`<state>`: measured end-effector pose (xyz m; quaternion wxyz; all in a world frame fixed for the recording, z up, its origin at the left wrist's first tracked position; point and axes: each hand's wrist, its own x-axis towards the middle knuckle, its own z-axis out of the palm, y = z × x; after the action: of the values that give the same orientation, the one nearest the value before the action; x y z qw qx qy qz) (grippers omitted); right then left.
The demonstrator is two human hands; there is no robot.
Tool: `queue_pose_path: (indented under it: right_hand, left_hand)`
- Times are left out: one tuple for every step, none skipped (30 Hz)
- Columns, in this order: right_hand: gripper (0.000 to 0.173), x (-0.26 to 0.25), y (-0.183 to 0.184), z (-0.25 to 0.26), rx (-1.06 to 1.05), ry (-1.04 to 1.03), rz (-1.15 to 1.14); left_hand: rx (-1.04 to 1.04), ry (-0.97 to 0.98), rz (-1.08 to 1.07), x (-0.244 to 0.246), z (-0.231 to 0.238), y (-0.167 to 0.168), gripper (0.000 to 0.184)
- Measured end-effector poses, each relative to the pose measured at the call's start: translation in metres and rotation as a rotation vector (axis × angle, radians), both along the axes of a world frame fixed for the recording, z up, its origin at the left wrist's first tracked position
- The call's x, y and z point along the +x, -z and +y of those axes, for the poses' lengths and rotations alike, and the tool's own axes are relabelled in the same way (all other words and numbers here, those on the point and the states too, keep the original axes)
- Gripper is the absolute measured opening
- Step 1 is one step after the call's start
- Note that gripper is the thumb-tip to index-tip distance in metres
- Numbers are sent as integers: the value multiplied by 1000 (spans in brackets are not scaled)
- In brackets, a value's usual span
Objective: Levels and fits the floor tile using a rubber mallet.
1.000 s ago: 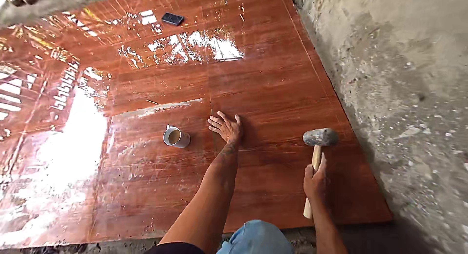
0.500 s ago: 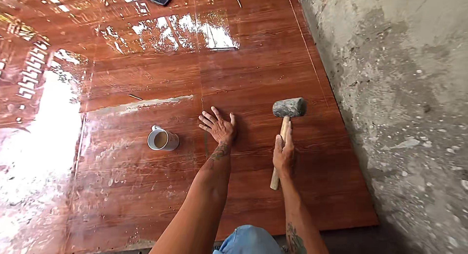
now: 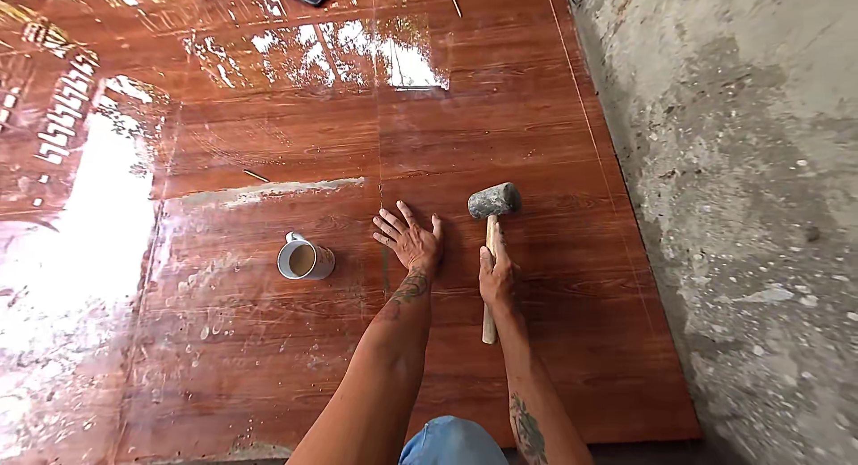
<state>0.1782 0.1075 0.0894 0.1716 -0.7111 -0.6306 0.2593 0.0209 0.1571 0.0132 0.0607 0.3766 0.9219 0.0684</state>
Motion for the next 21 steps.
queue_pose_path:
  right_hand:
    - [48, -2, 2, 0, 34, 11, -4]
    - [47, -4, 8, -1, 83, 17, -16]
    - [48, -6, 14, -3, 91, 12, -23]
    - [47, -8, 15, -2, 66, 3, -25]
    - [47, -9, 10, 2, 20, -2, -22]
    - [48, -9, 2, 8, -10, -1, -4]
    - [49, -8, -3, 12, -13, 9, 15]
    - [48, -8, -3, 12, 4, 22, 21]
    - [47, -9, 1, 11, 47, 36, 11]
    - [47, -10, 8, 9, 72, 40, -4]
    - [47, -8, 11, 8, 49, 31, -20]
    - [47, -6, 8, 10, 16, 19, -25]
    - [48, -3, 1, 16, -10, 12, -6]
    - [49, -2, -6, 21, -15, 12, 17]
    - [50, -3, -9, 22, -4, 23, 27]
    - [48, -4, -6, 21, 28, 39, 15]
    - [47, -5, 1, 20, 65, 50, 1]
    - [47, -4, 8, 18, 61, 51, -11]
    - [47, -3, 10, 19, 30, 47, -16]
    - [48, -1, 6, 24, 7, 41, -4]
    - [48, 0, 1, 29, -1, 38, 17]
  left_hand:
    - [2, 3, -1, 1, 0, 0, 100]
    - [2, 6, -1, 1, 2, -1, 101]
    - [-4, 5, -1, 0, 1, -1, 101]
    - [-7, 4, 2, 0, 0, -1, 101]
    - [-8, 7, 4, -1, -1, -2, 101]
    - [-4, 11, 1, -1, 0, -2, 101]
    - [4, 16, -1, -1, -1, -2, 100]
    - [13, 21, 0, 0, -1, -2, 100]
    - [14, 20, 1, 0, 1, -2, 100]
    - [6, 16, -3, -1, 1, -2, 100]
    - [-3, 12, -1, -1, 0, -2, 100]
    - [-5, 10, 1, 0, -1, -2, 100]
    - [-4, 10, 1, 0, 0, -3, 100]
    - [-4, 7, 0, 0, 1, -3, 100]
    - [-6, 5, -1, -1, 1, -3, 100]
    - [-7, 4, -1, -1, 1, -3, 100]
    - [-7, 2, -2, 0, 2, -3, 100]
    - [-10, -1, -5, 0, 1, -3, 101]
    - [-10, -4, -3, 1, 0, -4, 101]
    - [-10, -5, -1, 0, 1, -5, 101]
    - [-15, -6, 1, -1, 2, -7, 101]
